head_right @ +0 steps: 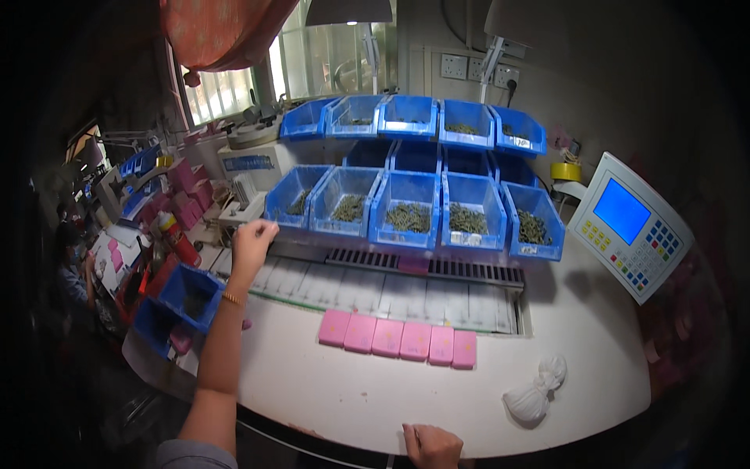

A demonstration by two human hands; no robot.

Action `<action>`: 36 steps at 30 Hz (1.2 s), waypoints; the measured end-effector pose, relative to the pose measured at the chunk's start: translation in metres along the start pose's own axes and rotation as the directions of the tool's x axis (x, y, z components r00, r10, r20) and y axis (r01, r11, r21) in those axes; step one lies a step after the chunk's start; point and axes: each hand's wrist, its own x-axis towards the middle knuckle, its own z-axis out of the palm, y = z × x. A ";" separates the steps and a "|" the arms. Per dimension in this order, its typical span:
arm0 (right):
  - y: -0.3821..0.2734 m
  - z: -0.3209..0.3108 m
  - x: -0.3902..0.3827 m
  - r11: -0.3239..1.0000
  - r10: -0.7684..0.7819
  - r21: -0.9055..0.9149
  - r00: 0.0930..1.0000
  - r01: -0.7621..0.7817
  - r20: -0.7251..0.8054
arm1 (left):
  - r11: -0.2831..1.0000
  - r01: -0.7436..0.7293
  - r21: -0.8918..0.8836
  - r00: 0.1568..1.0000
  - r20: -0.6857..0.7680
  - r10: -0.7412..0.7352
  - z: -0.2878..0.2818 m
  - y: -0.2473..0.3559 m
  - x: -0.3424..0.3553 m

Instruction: The person is assembling or decorating small items using molds and decorative elements at a workstation.

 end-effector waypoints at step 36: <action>0.018 0.001 -0.011 0.790 0.329 0.595 0.920 -0.145 -0.212 | 0.843 -0.528 -0.105 0.601 0.655 0.458 0.175 0.169 -0.212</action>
